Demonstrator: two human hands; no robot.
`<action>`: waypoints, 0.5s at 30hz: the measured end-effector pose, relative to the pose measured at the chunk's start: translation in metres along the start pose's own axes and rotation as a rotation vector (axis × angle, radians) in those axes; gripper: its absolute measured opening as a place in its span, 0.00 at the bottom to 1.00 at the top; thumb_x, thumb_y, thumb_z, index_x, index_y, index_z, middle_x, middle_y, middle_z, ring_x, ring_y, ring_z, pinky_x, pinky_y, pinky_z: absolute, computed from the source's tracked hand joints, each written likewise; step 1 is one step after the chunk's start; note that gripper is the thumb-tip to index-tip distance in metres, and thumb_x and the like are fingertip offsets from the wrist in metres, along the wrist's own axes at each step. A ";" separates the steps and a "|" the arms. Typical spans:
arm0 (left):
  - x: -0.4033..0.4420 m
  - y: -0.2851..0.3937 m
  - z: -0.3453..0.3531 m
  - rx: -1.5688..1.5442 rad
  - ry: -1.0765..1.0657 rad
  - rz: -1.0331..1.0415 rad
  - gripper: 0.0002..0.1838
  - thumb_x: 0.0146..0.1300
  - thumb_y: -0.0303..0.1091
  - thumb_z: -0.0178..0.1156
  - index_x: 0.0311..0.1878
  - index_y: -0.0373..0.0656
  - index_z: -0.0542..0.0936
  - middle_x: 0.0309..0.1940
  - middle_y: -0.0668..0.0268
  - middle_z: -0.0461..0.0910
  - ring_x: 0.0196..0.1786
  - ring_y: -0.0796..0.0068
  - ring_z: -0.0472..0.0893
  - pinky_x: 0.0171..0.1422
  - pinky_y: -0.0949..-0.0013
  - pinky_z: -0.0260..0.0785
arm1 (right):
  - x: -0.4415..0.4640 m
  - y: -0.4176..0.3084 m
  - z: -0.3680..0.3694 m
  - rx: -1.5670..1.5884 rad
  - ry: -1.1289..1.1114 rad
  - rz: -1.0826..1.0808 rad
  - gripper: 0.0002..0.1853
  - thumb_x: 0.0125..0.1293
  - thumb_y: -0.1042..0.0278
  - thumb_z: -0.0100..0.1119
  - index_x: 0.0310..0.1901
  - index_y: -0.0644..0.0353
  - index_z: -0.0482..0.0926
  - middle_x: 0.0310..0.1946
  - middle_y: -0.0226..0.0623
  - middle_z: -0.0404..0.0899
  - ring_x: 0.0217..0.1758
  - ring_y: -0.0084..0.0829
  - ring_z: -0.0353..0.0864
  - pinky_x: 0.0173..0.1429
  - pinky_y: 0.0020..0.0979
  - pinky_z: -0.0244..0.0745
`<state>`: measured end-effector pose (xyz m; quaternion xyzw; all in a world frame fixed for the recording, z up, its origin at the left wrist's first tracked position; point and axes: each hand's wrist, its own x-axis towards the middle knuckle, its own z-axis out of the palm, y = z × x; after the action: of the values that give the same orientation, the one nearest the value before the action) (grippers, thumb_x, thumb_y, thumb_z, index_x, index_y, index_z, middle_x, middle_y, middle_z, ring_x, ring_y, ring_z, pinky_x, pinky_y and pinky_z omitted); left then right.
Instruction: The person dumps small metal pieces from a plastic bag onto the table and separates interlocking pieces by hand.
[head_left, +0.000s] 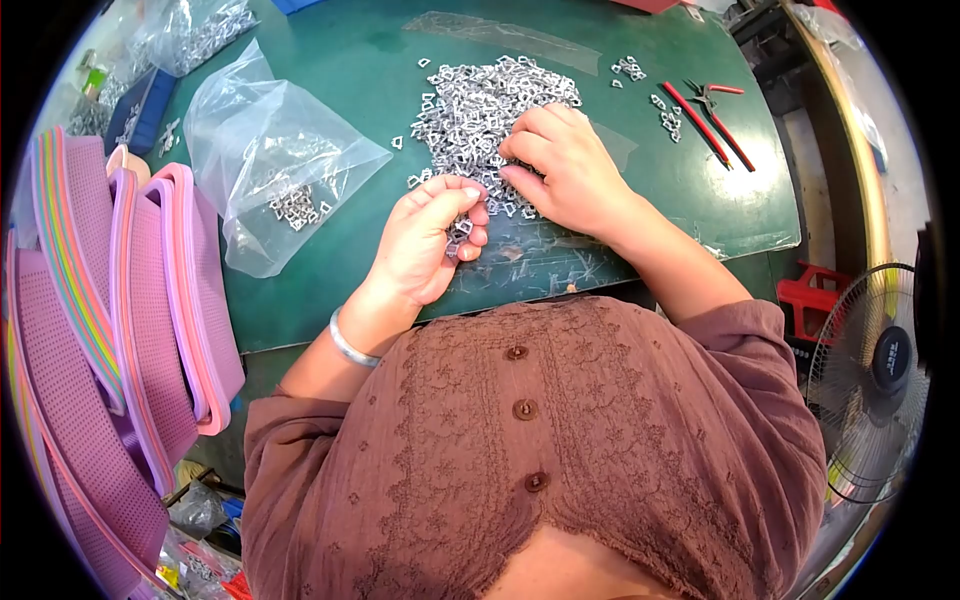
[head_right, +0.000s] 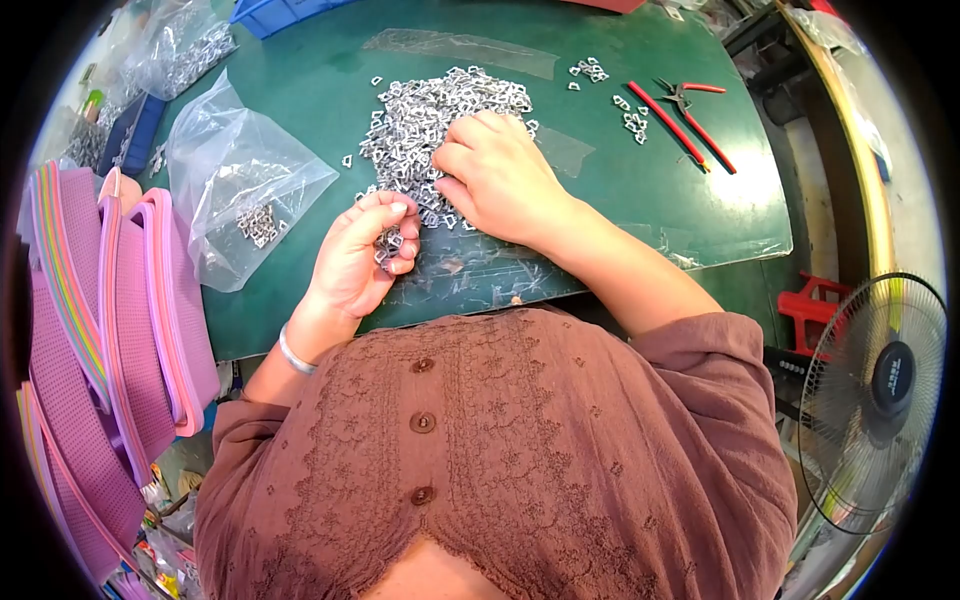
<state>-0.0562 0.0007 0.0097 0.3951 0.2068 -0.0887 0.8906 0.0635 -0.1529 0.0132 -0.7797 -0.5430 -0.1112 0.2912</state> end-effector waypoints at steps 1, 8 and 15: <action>-0.001 0.000 0.001 0.017 0.011 0.001 0.03 0.63 0.28 0.52 0.36 0.40 0.74 0.26 0.66 0.73 0.24 0.78 0.71 0.24 0.80 0.60 | 0.000 0.000 0.001 0.000 -0.006 0.002 0.06 0.52 0.68 0.60 0.32 0.58 0.78 0.32 0.33 0.72 0.42 0.36 0.70 0.48 0.36 0.63; -0.001 0.002 0.001 0.028 0.007 0.006 0.03 0.63 0.28 0.52 0.37 0.39 0.74 0.26 0.66 0.72 0.24 0.79 0.70 0.24 0.80 0.60 | 0.002 0.003 0.003 0.005 -0.055 0.011 0.06 0.53 0.67 0.59 0.31 0.58 0.78 0.32 0.32 0.72 0.41 0.36 0.70 0.46 0.36 0.63; 0.000 0.001 0.000 0.010 0.019 0.000 0.03 0.63 0.28 0.52 0.36 0.39 0.74 0.25 0.67 0.72 0.24 0.80 0.70 0.23 0.81 0.59 | 0.005 -0.001 0.005 -0.024 -0.008 -0.038 0.05 0.52 0.67 0.60 0.30 0.57 0.78 0.31 0.32 0.71 0.40 0.35 0.70 0.45 0.36 0.63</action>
<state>-0.0558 0.0012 0.0102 0.4003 0.2148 -0.0861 0.8867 0.0637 -0.1462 0.0119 -0.7732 -0.5574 -0.1201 0.2775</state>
